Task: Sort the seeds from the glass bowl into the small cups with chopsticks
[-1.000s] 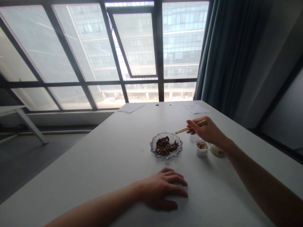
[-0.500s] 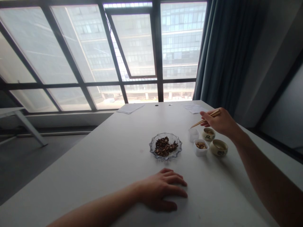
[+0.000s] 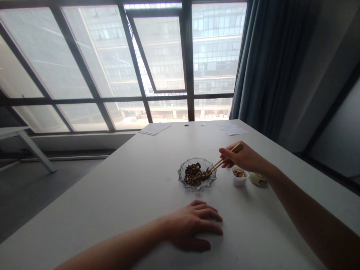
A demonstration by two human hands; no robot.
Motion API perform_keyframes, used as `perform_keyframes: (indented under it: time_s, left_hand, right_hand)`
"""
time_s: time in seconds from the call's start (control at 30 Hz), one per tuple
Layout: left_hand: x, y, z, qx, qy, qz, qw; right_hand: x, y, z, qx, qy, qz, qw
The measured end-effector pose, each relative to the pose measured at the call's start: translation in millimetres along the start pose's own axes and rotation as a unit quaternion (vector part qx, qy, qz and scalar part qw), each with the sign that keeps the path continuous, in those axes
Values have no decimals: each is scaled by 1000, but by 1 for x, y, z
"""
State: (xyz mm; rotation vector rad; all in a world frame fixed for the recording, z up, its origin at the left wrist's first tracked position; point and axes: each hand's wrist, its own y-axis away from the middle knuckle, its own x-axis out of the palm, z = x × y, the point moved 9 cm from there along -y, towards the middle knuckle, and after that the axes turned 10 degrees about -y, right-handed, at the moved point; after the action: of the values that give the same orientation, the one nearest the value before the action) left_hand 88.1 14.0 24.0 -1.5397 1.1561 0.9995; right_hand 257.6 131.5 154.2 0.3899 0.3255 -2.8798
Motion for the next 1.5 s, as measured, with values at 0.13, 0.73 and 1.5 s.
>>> perform_keyframes:
  time_s: [0.13,0.73,1.5]
  left_hand:
    - [-1,0,-1,4,0,-9,1000]
    - [-1,0,-1,4,2,-8,1000]
    - [-2,1,0,2,4,-18,1000]
  right_hand:
    - [11,-3,-5,-1,24,22,999]
    - [-68,9,13,-30,6,-150,988]
    - [-24,3,4,2,-34,-56,998]
